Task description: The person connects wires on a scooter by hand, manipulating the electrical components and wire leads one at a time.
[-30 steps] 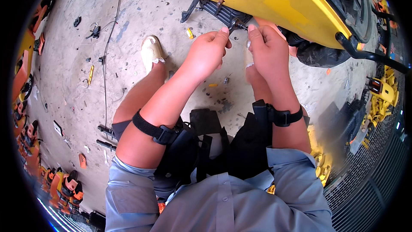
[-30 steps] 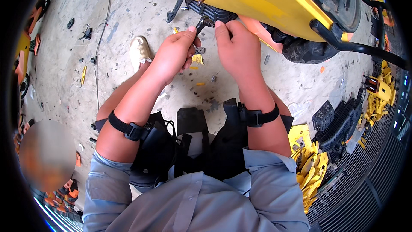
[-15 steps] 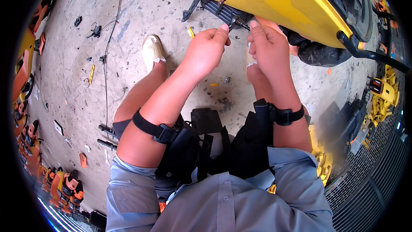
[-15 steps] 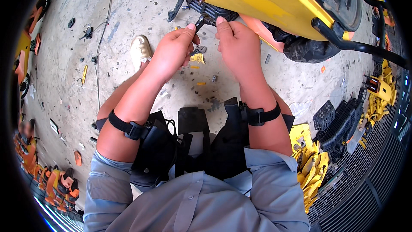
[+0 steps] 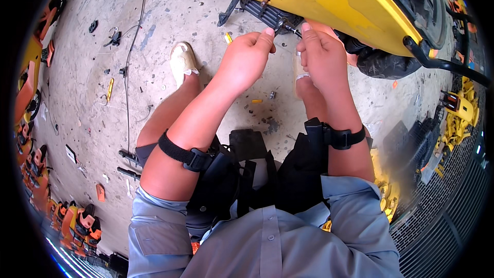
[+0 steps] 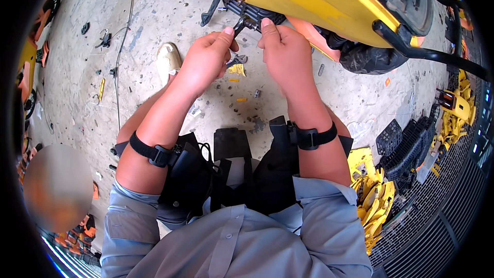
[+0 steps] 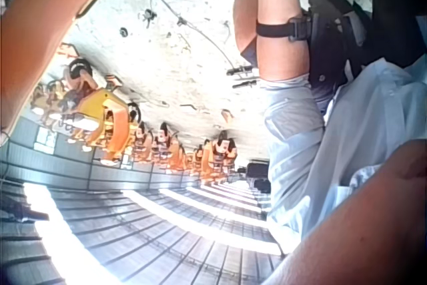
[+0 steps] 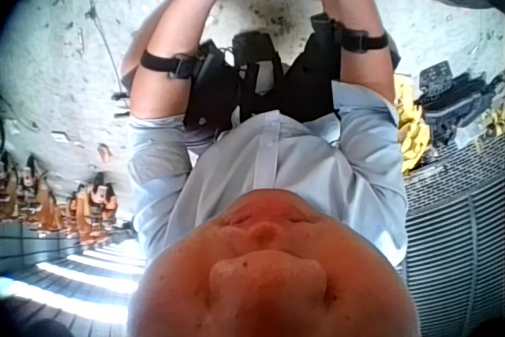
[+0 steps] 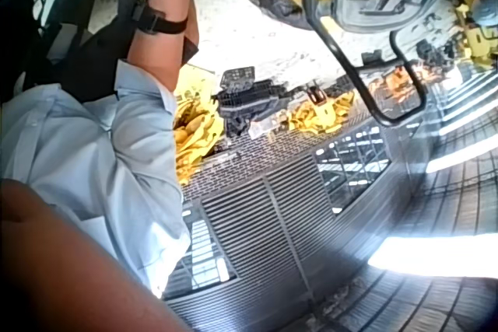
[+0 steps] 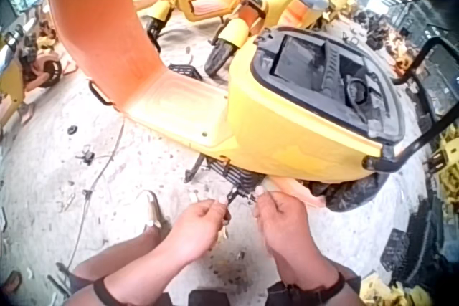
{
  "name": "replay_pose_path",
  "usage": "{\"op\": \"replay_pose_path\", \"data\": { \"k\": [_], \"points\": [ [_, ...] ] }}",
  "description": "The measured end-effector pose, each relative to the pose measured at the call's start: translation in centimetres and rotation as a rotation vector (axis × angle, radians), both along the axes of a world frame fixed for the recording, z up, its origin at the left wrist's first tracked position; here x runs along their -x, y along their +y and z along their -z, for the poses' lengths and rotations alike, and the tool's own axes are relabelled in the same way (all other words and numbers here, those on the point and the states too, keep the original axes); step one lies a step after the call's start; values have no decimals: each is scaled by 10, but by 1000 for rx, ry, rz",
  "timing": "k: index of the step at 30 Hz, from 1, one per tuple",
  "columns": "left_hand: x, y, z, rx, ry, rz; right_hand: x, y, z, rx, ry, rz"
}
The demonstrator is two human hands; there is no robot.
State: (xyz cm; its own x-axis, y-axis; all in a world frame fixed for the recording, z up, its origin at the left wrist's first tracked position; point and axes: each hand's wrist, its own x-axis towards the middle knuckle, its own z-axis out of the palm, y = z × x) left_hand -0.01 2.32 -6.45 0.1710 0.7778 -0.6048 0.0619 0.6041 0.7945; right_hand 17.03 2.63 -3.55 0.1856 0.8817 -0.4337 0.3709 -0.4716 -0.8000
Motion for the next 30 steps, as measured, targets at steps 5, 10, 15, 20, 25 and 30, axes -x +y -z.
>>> {"op": "replay_pose_path", "data": {
  "k": [5, 10, 15, 20, 25, 30],
  "points": [
    [-1, 1, -1, -1, -19, -12, 1, -4, 22, -321, -126, -65],
    [-1, 3, -3, 17, -40, -10, 2, -4, 31, -522, -190, -76],
    [2, 2, -4, -5, -15, 11, -1, 4, 1, 23, 44, -7],
    [0, 3, -6, -52, 36, 8, -1, -1, 27, -502, -56, -128],
    [3, 3, -2, -48, 63, 5, 3, -2, 27, -371, -10, -80],
    [5, 2, -2, -55, 84, 33, 0, 3, 3, -1, -29, -105]
  ]
}}
